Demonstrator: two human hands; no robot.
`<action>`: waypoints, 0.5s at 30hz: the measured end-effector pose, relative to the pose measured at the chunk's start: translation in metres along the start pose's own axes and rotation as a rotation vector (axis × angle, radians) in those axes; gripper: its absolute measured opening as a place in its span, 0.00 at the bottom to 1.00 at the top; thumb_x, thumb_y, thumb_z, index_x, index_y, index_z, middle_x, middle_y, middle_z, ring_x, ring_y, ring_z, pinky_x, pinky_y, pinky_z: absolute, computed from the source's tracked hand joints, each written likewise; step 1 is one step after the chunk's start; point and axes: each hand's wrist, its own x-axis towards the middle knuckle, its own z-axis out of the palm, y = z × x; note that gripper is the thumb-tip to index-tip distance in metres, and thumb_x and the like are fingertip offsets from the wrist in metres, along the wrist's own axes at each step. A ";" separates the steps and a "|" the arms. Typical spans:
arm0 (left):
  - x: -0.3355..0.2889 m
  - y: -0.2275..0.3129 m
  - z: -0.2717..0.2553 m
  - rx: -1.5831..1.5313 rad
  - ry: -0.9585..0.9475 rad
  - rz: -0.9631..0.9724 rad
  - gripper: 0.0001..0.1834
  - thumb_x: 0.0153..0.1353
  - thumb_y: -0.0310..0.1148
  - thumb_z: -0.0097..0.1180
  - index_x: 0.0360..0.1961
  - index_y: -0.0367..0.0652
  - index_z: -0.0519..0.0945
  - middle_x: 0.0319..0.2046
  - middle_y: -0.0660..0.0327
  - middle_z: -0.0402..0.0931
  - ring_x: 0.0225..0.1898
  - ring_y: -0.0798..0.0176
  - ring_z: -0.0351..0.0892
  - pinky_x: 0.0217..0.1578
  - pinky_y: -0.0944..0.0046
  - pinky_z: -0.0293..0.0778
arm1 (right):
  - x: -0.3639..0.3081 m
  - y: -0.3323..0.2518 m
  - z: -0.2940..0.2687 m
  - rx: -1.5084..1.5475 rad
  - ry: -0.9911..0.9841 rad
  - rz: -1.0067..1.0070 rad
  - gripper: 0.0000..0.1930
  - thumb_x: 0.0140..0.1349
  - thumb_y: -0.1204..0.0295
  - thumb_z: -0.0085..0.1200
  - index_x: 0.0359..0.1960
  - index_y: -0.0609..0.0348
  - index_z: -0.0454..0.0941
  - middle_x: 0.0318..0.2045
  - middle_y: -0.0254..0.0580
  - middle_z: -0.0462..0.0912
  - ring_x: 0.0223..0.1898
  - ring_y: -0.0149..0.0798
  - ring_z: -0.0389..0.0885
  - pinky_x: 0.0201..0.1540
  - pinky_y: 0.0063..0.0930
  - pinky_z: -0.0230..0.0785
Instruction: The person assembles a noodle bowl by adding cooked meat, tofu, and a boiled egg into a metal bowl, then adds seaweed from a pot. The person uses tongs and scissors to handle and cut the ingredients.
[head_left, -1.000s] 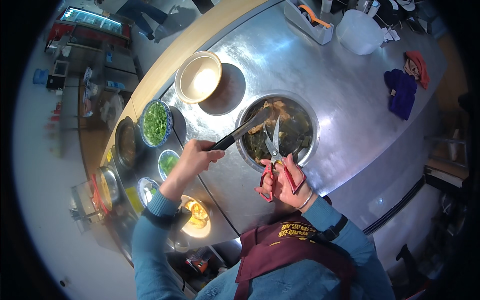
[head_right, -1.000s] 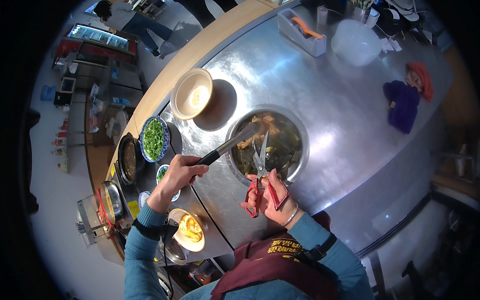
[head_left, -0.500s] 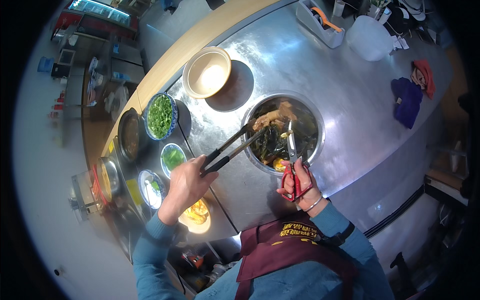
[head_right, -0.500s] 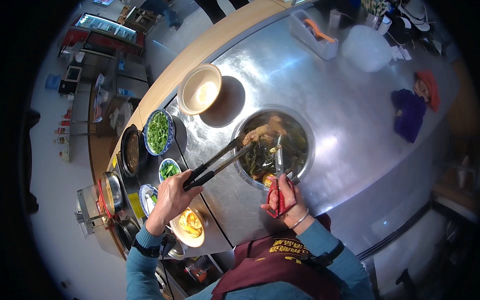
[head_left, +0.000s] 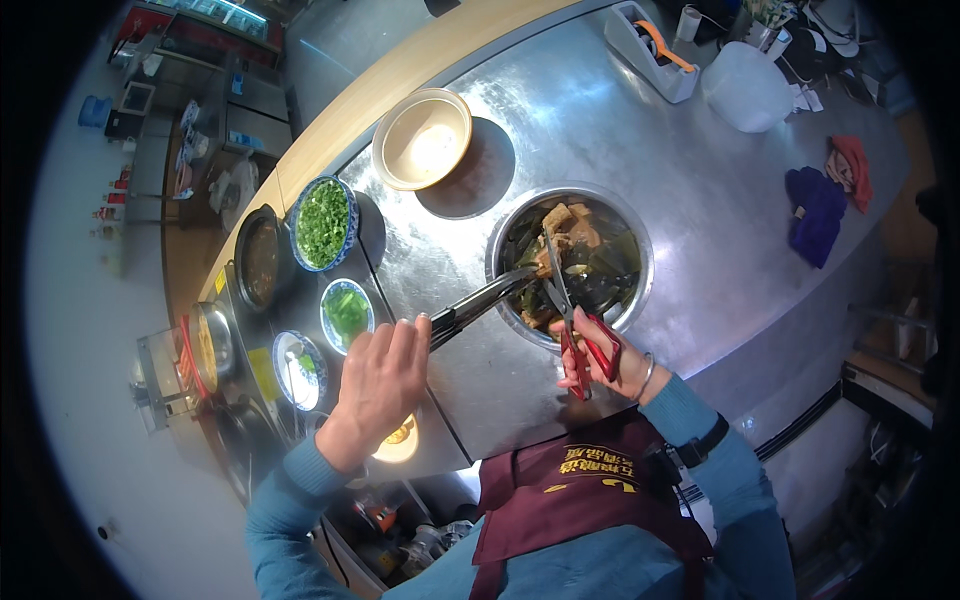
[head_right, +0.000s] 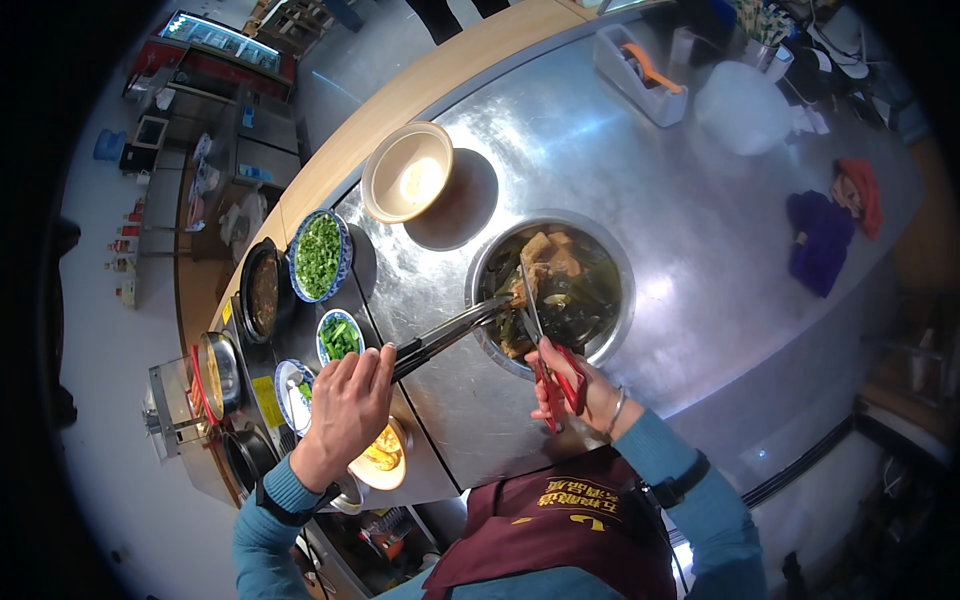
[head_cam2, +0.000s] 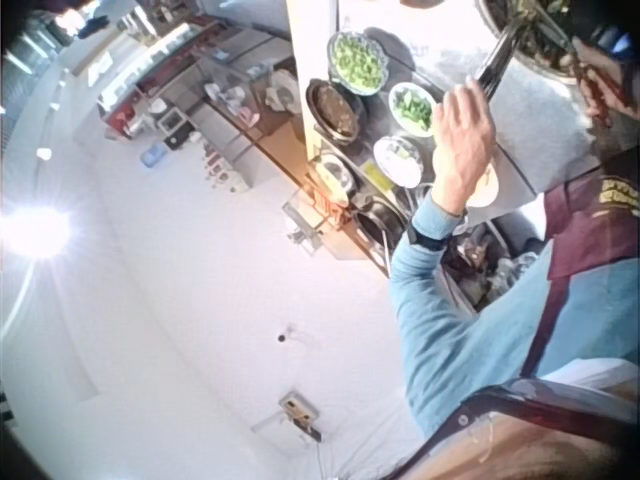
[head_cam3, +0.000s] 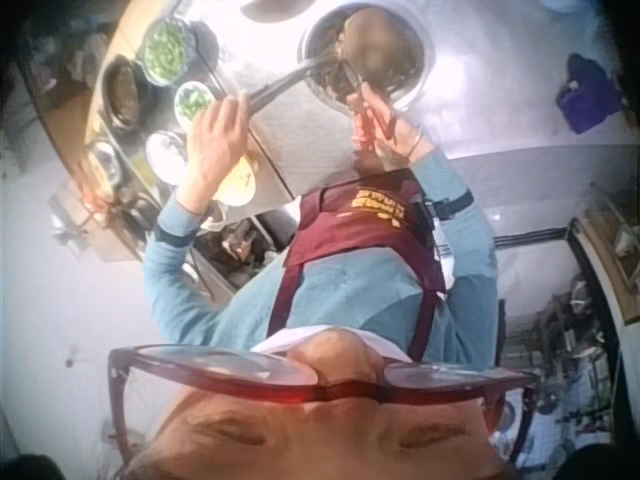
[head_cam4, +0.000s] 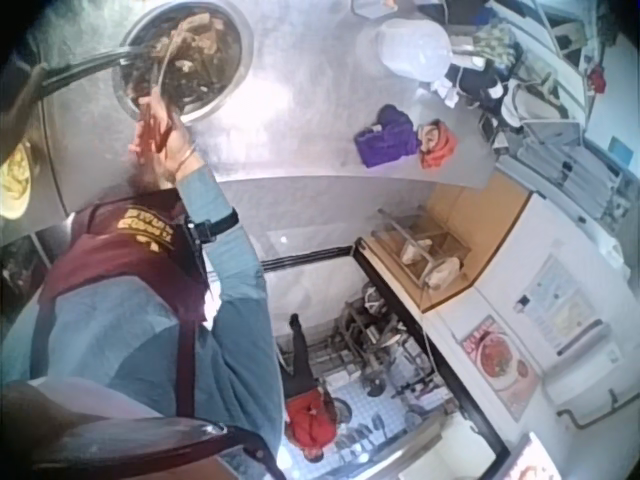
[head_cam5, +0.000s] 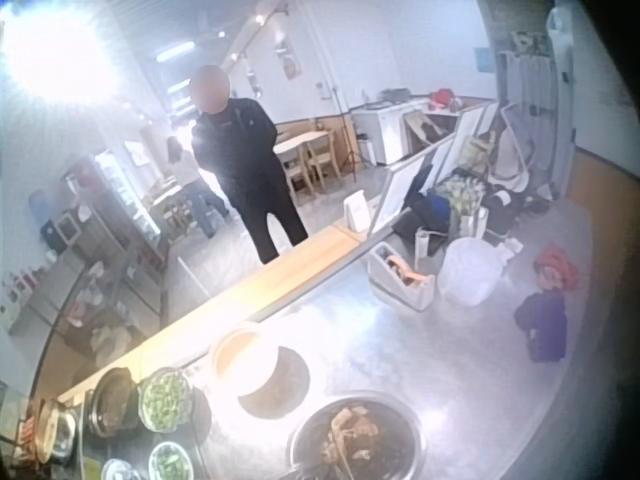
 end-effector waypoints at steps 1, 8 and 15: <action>-0.002 0.000 -0.004 0.045 -0.037 0.017 0.30 0.50 0.30 0.65 0.56 0.33 0.75 0.37 0.57 0.76 0.34 0.58 0.77 0.35 0.58 0.73 | 0.003 -0.004 -0.001 -0.046 0.028 -0.018 0.32 0.74 0.43 0.44 0.60 0.61 0.70 0.26 0.36 0.77 0.28 0.32 0.81 0.43 0.43 0.83; 0.024 -0.009 -0.016 -0.257 -0.103 -0.156 0.33 0.50 0.34 0.69 0.57 0.35 0.74 0.39 0.55 0.76 0.42 0.53 0.79 0.39 0.54 0.74 | -0.031 -0.002 -0.006 -0.277 0.165 -0.027 0.26 0.75 0.52 0.49 0.58 0.65 0.72 0.21 0.32 0.73 0.16 0.26 0.74 0.31 0.34 0.85; 0.139 -0.038 -0.028 0.037 0.053 0.251 0.21 0.56 0.26 0.60 0.53 0.35 0.77 0.36 0.60 0.75 0.42 0.59 0.77 0.41 0.59 0.72 | -0.096 0.019 -0.022 0.050 0.084 -0.027 0.38 0.73 0.38 0.36 0.63 0.64 0.69 0.24 0.39 0.77 0.22 0.34 0.78 0.46 0.49 0.82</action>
